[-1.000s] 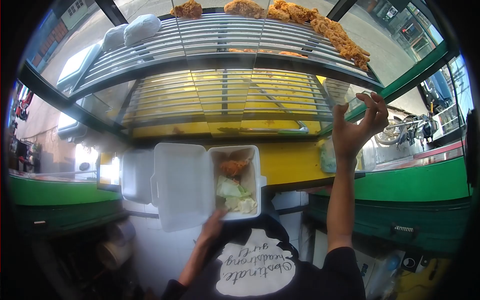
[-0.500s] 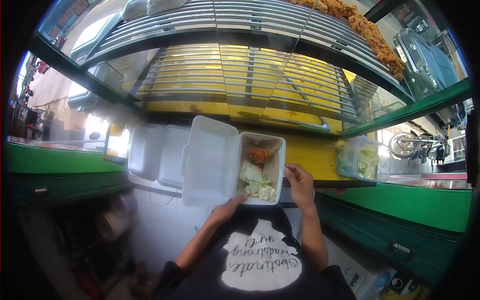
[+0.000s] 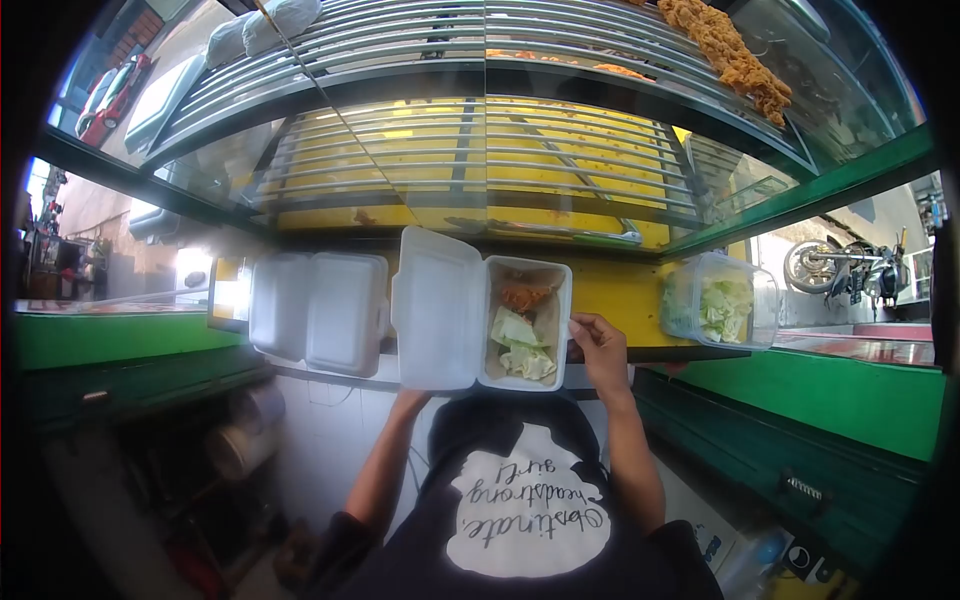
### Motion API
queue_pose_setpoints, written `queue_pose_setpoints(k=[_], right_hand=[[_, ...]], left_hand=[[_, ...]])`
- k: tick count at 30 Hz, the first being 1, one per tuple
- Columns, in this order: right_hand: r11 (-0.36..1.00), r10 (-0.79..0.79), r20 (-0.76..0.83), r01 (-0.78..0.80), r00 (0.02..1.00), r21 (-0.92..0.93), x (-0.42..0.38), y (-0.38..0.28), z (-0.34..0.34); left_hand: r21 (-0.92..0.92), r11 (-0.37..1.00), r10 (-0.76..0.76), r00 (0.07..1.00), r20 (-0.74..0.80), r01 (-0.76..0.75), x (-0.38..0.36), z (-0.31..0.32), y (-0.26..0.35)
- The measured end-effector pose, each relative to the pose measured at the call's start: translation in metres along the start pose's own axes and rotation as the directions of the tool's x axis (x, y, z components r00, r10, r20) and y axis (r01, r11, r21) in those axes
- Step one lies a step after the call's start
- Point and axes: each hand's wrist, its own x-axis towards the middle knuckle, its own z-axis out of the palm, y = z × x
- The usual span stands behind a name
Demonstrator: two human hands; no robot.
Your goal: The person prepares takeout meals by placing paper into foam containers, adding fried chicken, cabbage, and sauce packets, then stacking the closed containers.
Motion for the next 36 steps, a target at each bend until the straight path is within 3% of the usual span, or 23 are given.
queue_pose_setpoints(k=[1, 3, 4, 5, 7, 10, 14, 26, 28, 32, 34, 35, 36], right_hand=[[1.0, -0.013, -0.004, 0.012, 1.0, -0.024, 0.003, 0.001, -0.003], [1.0, 0.009, 0.012, -0.009, 1.0, -0.006, 0.004, -0.002, -0.005], [1.0, 0.028, 0.032, -0.028, 0.999, 0.01, 0.003, -0.003, -0.006], [0.999, 0.029, 0.027, -0.029, 0.999, 0.013, 0.005, 0.0, -0.007], [0.999, -0.022, 0.009, 0.021, 1.0, 0.041, 0.008, 0.006, -0.009], [0.989, 0.044, -0.024, -0.04, 0.999, 0.145, 0.005, -0.002, -0.004], [0.999, -0.025, 0.003, 0.025, 1.0, 0.038, 0.005, -0.002, -0.004], [0.983, 0.139, 0.184, -0.157, 0.973, 0.09, 0.02, -0.003, -0.015], [0.996, -0.084, 0.066, 0.086, 0.994, -0.028, 0.025, -0.003, -0.012], [0.987, -0.151, -0.012, 0.152, 0.988, 0.057, 0.023, -0.026, 0.001], [0.917, -0.349, 0.048, 0.352, 0.936, -0.188, 0.028, -0.028, 0.003], [0.914, -0.35, 0.073, 0.358, 0.934, -0.19, 0.031, -0.031, 0.001], [0.947, -0.205, 0.151, 0.236, 0.967, -0.22, 0.034, -0.035, -0.003]], left_hand=[[-0.148, 0.98, 0.134, 0.991, 0.0, -0.133, 0.009, 0.016, 0.015], [0.058, 0.989, -0.144, 0.986, 0.079, 0.139, 0.027, 0.034, 0.075], [0.004, 1.0, -0.023, 0.999, 0.04, 0.022, 0.026, 0.045, 0.075], [-0.054, 0.989, -0.136, 0.989, 0.053, 0.139, 0.023, 0.055, 0.092], [0.326, 0.945, -0.037, 0.998, 0.044, 0.021, 0.025, 0.062, 0.087], [0.352, 0.931, -0.103, 0.995, -0.004, 0.097, 0.027, 0.071, 0.094], [0.386, 0.916, -0.107, 0.994, -0.015, 0.104, 0.026, 0.07, 0.093], [0.401, 0.91, -0.098, 0.994, -0.044, 0.108, 0.026, 0.073, 0.091], [0.383, 0.913, -0.143, 0.99, -0.016, 0.138, 0.025, 0.074, 0.099], [0.387, 0.921, -0.068, 0.995, 0.071, 0.035, 0.023, 0.072, 0.109], [0.359, 0.933, -0.033, 0.983, 0.183, -0.035, 0.022, 0.072, 0.11], [0.353, 0.935, -0.032, 0.987, 0.159, -0.026, 0.018, 0.075, 0.11], [0.355, 0.935, 0.007, 0.999, 0.037, -0.019, 0.014, 0.079, 0.11]])
